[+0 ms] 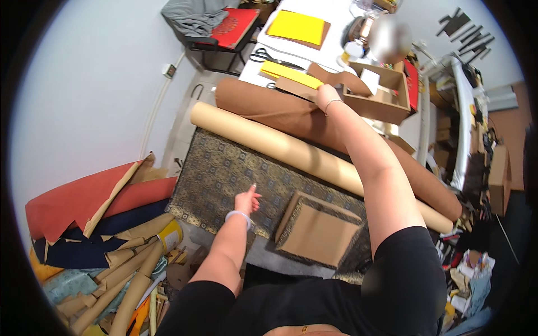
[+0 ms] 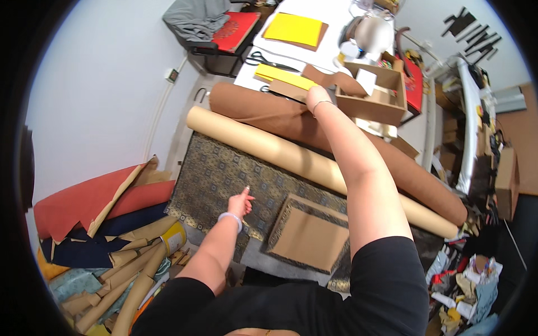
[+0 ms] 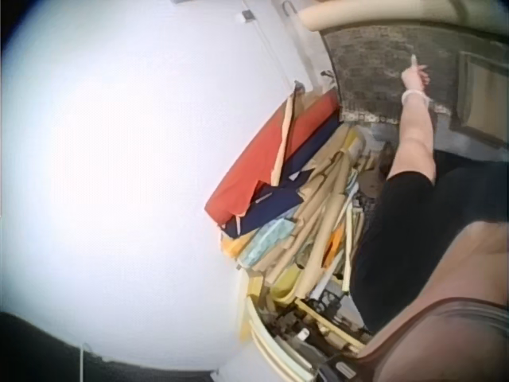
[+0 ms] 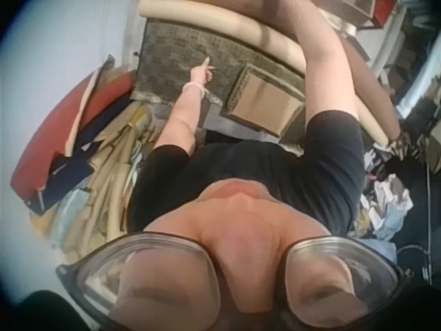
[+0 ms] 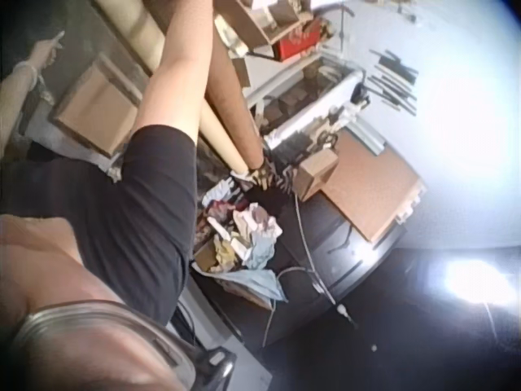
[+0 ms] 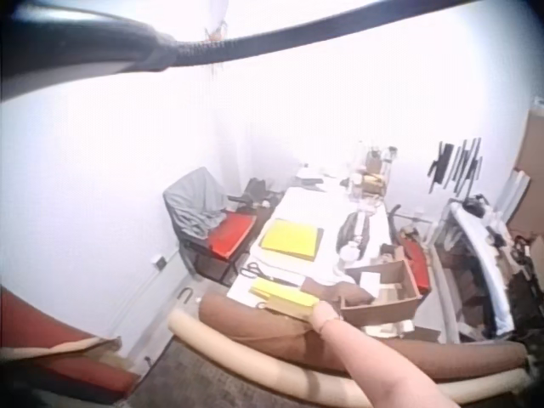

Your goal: The person selects a roll of patterned fabric and unrolls it on a work table. They place a rectangular cardboard template on the fabric, trace its outline with a pencil, and then use scissors to cut the fabric along the marked lines. The person repeats this process to cut a second piece of fabric.

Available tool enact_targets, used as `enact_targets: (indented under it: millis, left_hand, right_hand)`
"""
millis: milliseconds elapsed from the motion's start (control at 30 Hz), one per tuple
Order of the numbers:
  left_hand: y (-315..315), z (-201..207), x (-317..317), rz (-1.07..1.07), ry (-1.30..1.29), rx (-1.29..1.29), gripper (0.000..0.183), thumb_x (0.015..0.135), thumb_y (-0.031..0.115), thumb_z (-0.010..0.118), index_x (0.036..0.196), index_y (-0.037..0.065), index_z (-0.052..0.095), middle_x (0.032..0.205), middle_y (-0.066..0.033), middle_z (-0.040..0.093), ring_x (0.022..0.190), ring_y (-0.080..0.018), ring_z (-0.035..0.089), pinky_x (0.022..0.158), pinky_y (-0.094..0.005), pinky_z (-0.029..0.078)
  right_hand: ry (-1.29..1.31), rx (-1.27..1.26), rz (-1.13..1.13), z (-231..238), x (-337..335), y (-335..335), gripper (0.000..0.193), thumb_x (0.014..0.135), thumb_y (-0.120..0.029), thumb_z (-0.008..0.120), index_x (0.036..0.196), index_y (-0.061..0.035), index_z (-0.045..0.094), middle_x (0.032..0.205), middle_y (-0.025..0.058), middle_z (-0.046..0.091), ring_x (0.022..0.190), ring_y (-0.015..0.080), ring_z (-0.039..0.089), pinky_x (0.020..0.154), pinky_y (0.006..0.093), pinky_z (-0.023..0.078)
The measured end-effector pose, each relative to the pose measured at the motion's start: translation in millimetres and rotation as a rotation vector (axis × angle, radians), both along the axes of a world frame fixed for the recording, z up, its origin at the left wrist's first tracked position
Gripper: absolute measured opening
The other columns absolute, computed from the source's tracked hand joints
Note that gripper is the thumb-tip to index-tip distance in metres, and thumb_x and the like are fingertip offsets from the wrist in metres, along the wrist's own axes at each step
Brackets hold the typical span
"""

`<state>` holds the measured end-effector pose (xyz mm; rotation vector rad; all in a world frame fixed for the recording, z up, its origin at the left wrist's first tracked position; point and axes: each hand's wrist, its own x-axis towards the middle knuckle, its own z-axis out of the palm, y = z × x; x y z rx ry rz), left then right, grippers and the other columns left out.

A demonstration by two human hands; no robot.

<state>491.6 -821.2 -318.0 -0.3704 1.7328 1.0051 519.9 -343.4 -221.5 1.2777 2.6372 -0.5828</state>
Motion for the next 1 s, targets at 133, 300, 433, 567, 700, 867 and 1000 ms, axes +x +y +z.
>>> enact_targets:
  millis: [133,300,433,567,700,867,1000]
  left_hand:
    - [4.8,11.0,0.3,0.035,-0.016,-0.019,0.057,0.098,0.053,0.071,0.087,-0.002,0.075,0.055,-0.0061,0.058,0.042,-0.0169,0.054,0.041,-0.0309,0.043]
    - [6.1,12.3,0.1,0.056,-0.045,-0.011,0.055,0.098,0.051,0.072,0.084,-0.002,0.074,0.053,-0.0067,0.058,0.042,-0.0174,0.054,0.041,-0.0315,0.044]
    - [10.1,13.8,0.3,0.075,-0.046,-0.025,0.055,0.098,0.051,0.072,0.082,-0.002,0.074,0.052,-0.0062,0.056,0.041,-0.0168,0.051,0.04,-0.032,0.041]
    - [4.0,8.7,0.2,0.062,-0.03,-0.023,0.058,0.097,0.054,0.072,0.084,-0.003,0.076,0.053,-0.0073,0.058,0.042,-0.0177,0.054,0.041,-0.032,0.044]
    - [3.8,10.0,0.3,0.049,-0.013,-0.033,0.059,0.096,0.054,0.072,0.084,-0.003,0.075,0.053,-0.0079,0.058,0.041,-0.018,0.054,0.04,-0.0324,0.043]
    - [-3.6,-2.7,2.0,0.037,0.015,0.016,0.059,0.097,0.054,0.072,0.087,-0.005,0.073,0.051,-0.0082,0.057,0.039,-0.0178,0.052,0.039,-0.0322,0.041]
    - [12.0,-7.3,0.2,-0.024,0.006,0.048,0.06,0.096,0.059,0.07,0.09,0.0,0.074,0.054,-0.003,0.055,0.042,-0.0138,0.05,0.04,-0.029,0.038]
  right_hand:
    - [-0.309,0.137,0.139,-38.9,-29.5,23.1,0.031,0.099,-0.01,0.055,0.118,-0.0027,0.078,0.123,0.0215,0.074,0.115,0.0337,0.072,0.098,0.0423,0.057]
    - [-0.076,0.081,-0.255,-87.2,-31.0,44.2,0.03,0.104,-0.012,0.049,0.126,0.0005,0.065,0.131,0.0246,0.068,0.125,0.0375,0.066,0.104,0.0449,0.054]
    - [-0.062,0.065,-0.279,-88.8,-31.3,52.1,0.028,0.104,-0.014,0.051,0.126,0.0009,0.058,0.135,0.0225,0.065,0.125,0.0387,0.066,0.104,0.045,0.055]
    - [-0.227,0.141,-0.127,-79.7,-35.1,39.6,0.032,0.103,-0.015,0.054,0.13,0.0007,0.06,0.136,0.0197,0.065,0.124,0.0391,0.066,0.104,0.0446,0.055]
    - [-0.653,0.209,0.358,-36.6,-40.6,27.1,0.036,0.1,-0.019,0.063,0.132,-0.0038,0.07,0.139,0.0144,0.068,0.123,0.0333,0.068,0.102,0.0436,0.057]
    - [-0.493,0.319,0.366,74.8,-3.8,-42.6,0.027,0.1,-0.017,0.059,0.112,-0.0061,0.08,0.115,0.018,0.077,0.107,0.0308,0.075,0.092,0.0423,0.06]
    - [0.067,0.284,0.093,173.2,115.7,-113.5,0.022,0.096,-0.013,0.066,0.108,-0.0005,0.08,0.095,0.019,0.078,0.091,0.0331,0.076,0.08,0.0413,0.058]
